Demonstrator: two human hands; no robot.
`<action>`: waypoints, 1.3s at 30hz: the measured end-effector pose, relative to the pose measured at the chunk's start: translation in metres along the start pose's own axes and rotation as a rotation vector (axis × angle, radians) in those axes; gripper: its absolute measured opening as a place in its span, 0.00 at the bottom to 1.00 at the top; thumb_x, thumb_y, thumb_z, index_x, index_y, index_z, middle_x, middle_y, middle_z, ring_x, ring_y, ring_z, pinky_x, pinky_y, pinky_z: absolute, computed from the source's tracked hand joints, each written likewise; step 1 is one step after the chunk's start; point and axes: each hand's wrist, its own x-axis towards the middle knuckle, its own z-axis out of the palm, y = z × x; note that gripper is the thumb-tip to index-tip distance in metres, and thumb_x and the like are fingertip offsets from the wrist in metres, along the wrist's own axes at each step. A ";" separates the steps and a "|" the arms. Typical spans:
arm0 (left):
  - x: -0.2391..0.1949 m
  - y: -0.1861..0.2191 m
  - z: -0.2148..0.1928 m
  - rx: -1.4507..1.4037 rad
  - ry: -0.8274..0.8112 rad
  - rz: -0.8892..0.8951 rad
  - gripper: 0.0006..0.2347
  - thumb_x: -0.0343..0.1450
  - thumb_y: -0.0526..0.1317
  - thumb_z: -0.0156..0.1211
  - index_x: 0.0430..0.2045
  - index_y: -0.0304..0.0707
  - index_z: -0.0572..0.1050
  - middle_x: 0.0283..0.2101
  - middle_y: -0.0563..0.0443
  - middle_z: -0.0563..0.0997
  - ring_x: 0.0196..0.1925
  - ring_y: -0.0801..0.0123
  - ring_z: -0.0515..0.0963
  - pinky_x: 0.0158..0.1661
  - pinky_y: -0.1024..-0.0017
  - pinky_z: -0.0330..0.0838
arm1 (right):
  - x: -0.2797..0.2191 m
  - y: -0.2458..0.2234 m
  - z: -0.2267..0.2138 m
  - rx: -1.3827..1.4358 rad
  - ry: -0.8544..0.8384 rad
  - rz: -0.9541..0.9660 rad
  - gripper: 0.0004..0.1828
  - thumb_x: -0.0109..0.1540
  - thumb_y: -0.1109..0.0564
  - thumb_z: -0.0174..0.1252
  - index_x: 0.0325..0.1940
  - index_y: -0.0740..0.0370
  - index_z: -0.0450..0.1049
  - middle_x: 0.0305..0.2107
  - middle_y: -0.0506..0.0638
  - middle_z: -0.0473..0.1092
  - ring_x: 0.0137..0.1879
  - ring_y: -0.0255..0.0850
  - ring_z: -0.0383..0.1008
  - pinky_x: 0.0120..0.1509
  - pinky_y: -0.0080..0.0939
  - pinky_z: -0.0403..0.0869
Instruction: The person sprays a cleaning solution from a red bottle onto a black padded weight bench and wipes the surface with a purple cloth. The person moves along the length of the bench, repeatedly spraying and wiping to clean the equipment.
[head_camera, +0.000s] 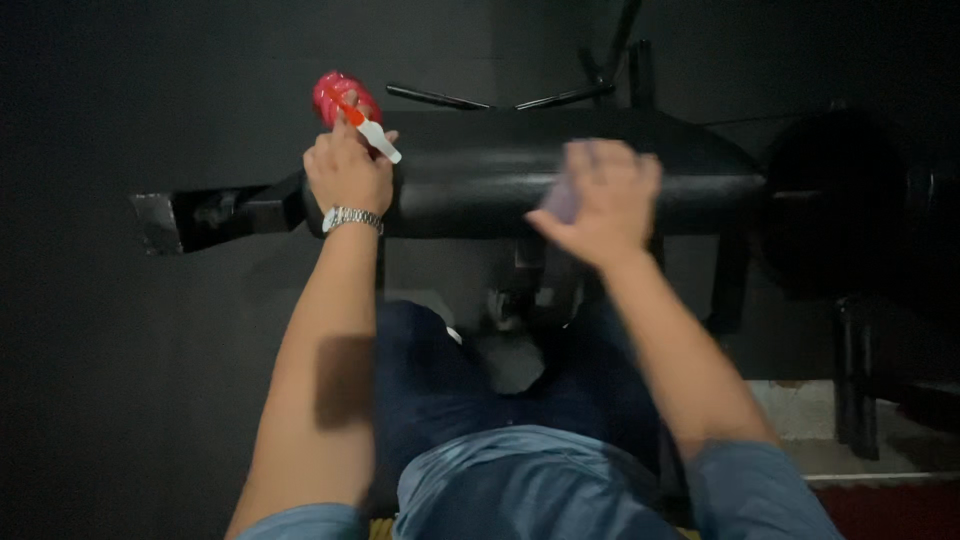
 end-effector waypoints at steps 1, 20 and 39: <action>0.003 -0.003 0.004 0.002 0.000 -0.001 0.27 0.71 0.60 0.80 0.55 0.41 0.83 0.54 0.54 0.87 0.50 0.57 0.81 0.59 0.55 0.69 | 0.013 -0.027 0.003 0.002 0.000 -0.001 0.54 0.61 0.18 0.67 0.82 0.49 0.72 0.71 0.60 0.68 0.80 0.59 0.60 0.79 0.74 0.50; 0.009 -0.012 0.003 -0.086 0.171 0.084 0.23 0.74 0.60 0.84 0.56 0.48 0.87 0.46 0.44 0.89 0.46 0.48 0.87 0.51 0.54 0.77 | -0.069 0.147 -0.016 -0.118 0.171 -0.070 0.51 0.61 0.13 0.62 0.75 0.50 0.79 0.62 0.61 0.73 0.71 0.61 0.69 0.70 0.70 0.62; 0.002 -0.015 -0.013 -0.131 0.135 0.187 0.18 0.79 0.48 0.78 0.59 0.40 0.85 0.50 0.38 0.90 0.43 0.37 0.87 0.42 0.46 0.74 | 0.025 -0.090 0.005 0.008 0.040 0.052 0.44 0.57 0.22 0.71 0.72 0.39 0.76 0.66 0.56 0.70 0.72 0.57 0.69 0.72 0.71 0.66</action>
